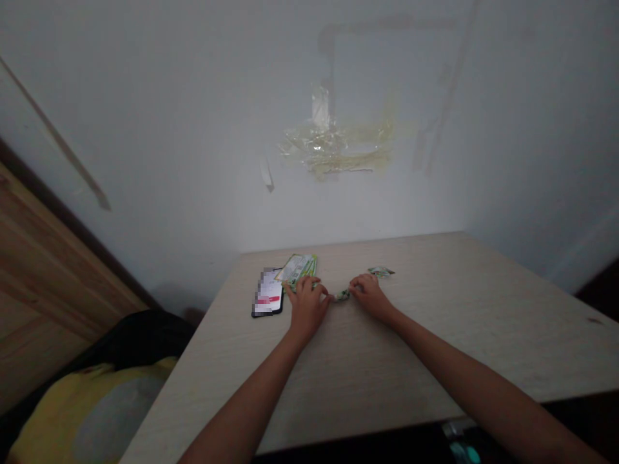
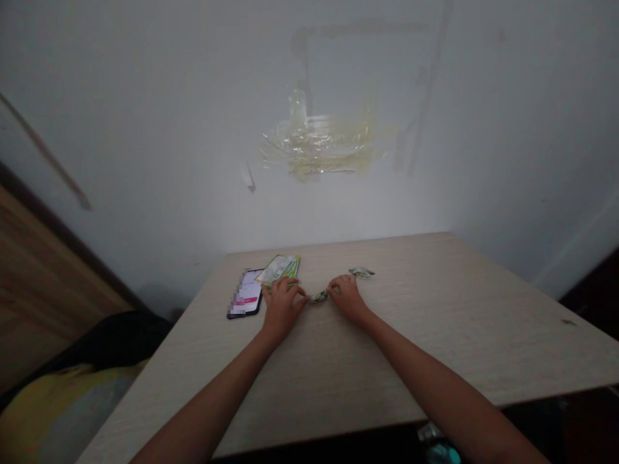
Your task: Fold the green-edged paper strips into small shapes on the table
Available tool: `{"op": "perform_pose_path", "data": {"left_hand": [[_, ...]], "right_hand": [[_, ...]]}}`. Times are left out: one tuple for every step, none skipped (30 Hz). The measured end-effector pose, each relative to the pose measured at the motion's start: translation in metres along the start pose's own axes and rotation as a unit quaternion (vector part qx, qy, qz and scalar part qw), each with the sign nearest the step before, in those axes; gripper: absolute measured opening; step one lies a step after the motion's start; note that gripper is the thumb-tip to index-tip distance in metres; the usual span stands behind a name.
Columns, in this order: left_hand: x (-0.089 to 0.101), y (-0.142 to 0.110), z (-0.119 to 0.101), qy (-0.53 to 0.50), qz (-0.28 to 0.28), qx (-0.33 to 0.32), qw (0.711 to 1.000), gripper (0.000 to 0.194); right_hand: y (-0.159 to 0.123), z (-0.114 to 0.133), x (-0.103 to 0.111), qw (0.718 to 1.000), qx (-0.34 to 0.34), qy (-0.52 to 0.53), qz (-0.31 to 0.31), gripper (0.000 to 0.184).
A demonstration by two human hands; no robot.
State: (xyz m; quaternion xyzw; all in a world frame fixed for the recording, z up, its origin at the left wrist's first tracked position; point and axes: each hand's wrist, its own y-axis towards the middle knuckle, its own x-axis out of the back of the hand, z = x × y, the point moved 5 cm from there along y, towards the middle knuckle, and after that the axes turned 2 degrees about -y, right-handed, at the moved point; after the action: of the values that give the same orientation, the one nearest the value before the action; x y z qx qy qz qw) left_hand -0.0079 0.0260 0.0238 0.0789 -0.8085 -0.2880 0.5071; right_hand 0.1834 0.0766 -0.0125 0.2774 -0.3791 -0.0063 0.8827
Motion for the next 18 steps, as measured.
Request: {"op": "perform_pose_path", "data": {"left_hand": [[0.0004,-0.0001,-0.0008,0.001,0.003,-0.005,1.000,0.014],[0.0007,0.0000,-0.0015,0.002,0.004,-0.011,1.000,0.017],[0.0008,0.0003,-0.0021,0.004,0.005,-0.015,1.000,0.020],[0.0007,0.0006,-0.0024,0.006,0.005,-0.018,1.000,0.021],[0.0003,0.0011,-0.0025,0.009,0.005,-0.019,1.000,0.022],[-0.0002,0.0016,-0.0024,0.011,0.004,-0.018,1.000,0.023],[-0.0010,0.0021,-0.0020,0.013,0.002,-0.017,1.000,0.024],[-0.0018,0.0026,-0.0014,0.014,0.000,-0.013,1.000,0.024],[-0.0026,0.0030,-0.0006,0.016,-0.001,-0.009,1.000,0.025],[-0.0034,0.0034,0.0003,0.018,-0.003,-0.003,1.000,0.026],[-0.0039,0.0037,0.0012,0.022,-0.004,0.004,1.000,0.026],[-0.0043,0.0039,0.0021,0.026,-0.003,0.012,1.000,0.027],[-0.0043,0.0041,0.0027,0.031,-0.002,0.020,0.999,0.027],[-0.0042,0.0043,0.0030,0.038,0.000,0.028,0.999,0.028],[-0.0038,0.0046,0.0030,0.045,0.002,0.035,0.998,0.029],[-0.0034,0.0048,0.0026,0.052,0.005,0.041,0.998,0.030],[-0.0031,0.0052,0.0022,0.060,0.008,0.047,0.997,0.031],[-0.0030,0.0055,0.0017,0.067,0.012,0.052,0.996,0.031]], "right_hand": [[0.0000,-0.0004,-0.0008,1.000,-0.001,-0.002,0.000,0.009],[0.0000,-0.0009,-0.0015,1.000,-0.001,-0.003,0.001,0.009],[0.0000,-0.0014,-0.0021,1.000,-0.002,-0.004,0.001,0.010],[0.0000,-0.0018,-0.0026,1.000,-0.002,-0.004,0.001,0.010],[0.0000,-0.0022,-0.0029,1.000,-0.003,-0.006,0.001,0.010],[0.0001,-0.0027,-0.0032,1.000,-0.005,-0.007,0.002,0.010],[0.0002,-0.0030,-0.0034,1.000,-0.008,-0.010,0.004,0.011],[0.0003,-0.0032,-0.0037,1.000,-0.010,-0.013,0.005,0.011],[0.0003,-0.0032,-0.0038,1.000,-0.012,-0.018,0.006,0.011],[0.0003,-0.0032,-0.0039,1.000,-0.014,-0.023,0.007,0.012],[0.0003,-0.0031,-0.0041,0.999,-0.013,-0.030,0.007,0.012],[0.0001,-0.0027,-0.0043,0.999,-0.011,-0.039,0.006,0.013],[-0.0001,-0.0023,-0.0046,0.999,-0.007,-0.047,0.004,0.013],[-0.0004,-0.0018,-0.0049,0.998,-0.002,-0.055,0.001,0.013],[-0.0008,-0.0012,-0.0053,0.998,0.004,-0.063,-0.001,0.013],[-0.0012,-0.0007,-0.0057,0.997,0.008,-0.071,-0.004,0.013],[-0.0016,-0.0002,-0.0059,0.997,0.012,-0.078,-0.008,0.013],[-0.0020,0.0005,-0.0062,0.996,0.016,-0.087,-0.012,0.013]]}}
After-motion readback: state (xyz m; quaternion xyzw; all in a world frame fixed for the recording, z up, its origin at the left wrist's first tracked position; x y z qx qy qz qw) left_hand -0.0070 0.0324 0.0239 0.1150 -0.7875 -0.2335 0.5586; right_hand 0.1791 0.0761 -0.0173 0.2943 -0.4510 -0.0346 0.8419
